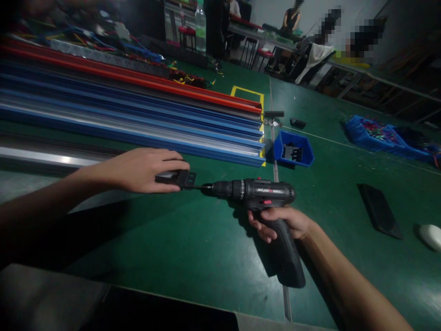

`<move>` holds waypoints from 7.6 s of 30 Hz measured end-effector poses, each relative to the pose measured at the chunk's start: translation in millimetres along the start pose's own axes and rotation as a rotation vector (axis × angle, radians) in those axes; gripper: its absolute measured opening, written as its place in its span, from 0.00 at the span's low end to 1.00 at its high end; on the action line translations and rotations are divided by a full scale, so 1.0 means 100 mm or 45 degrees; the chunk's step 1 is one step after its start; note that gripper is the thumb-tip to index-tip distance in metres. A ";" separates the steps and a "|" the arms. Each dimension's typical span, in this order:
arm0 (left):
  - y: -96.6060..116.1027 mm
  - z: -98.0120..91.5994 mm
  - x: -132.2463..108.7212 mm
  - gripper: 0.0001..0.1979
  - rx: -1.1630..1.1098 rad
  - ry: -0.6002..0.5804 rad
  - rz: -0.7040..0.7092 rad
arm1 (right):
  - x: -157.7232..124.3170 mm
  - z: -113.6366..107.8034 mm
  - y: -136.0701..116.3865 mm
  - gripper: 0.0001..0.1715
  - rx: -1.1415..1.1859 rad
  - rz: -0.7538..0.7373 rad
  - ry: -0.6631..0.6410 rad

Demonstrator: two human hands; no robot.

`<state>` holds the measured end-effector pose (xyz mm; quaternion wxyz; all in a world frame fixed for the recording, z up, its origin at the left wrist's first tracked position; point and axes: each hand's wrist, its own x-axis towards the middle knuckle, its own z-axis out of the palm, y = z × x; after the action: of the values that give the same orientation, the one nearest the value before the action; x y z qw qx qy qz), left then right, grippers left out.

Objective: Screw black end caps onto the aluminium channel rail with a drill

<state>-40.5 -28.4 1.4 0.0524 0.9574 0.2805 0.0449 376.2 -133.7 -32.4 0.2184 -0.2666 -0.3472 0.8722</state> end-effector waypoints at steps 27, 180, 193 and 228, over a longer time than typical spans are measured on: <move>0.01 -0.01 0.00 0.28 -0.012 -0.007 -0.016 | 0.01 -0.01 0.01 0.17 0.033 -0.006 -0.017; -0.01 0.01 -0.02 0.30 0.015 -0.028 -0.024 | 0.00 0.00 0.01 0.17 0.056 -0.002 -0.001; -0.02 0.03 -0.02 0.30 -0.008 -0.003 -0.028 | 0.00 0.02 0.01 0.17 0.041 -0.002 0.023; -0.01 0.00 -0.02 0.30 -0.026 -0.022 -0.035 | -0.01 0.00 0.01 0.17 0.036 0.017 0.027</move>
<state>-42.3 -28.5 1.1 0.0653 0.9531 0.2928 0.0389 376.6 -135.1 -32.7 0.2197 -0.2750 -0.3307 0.8756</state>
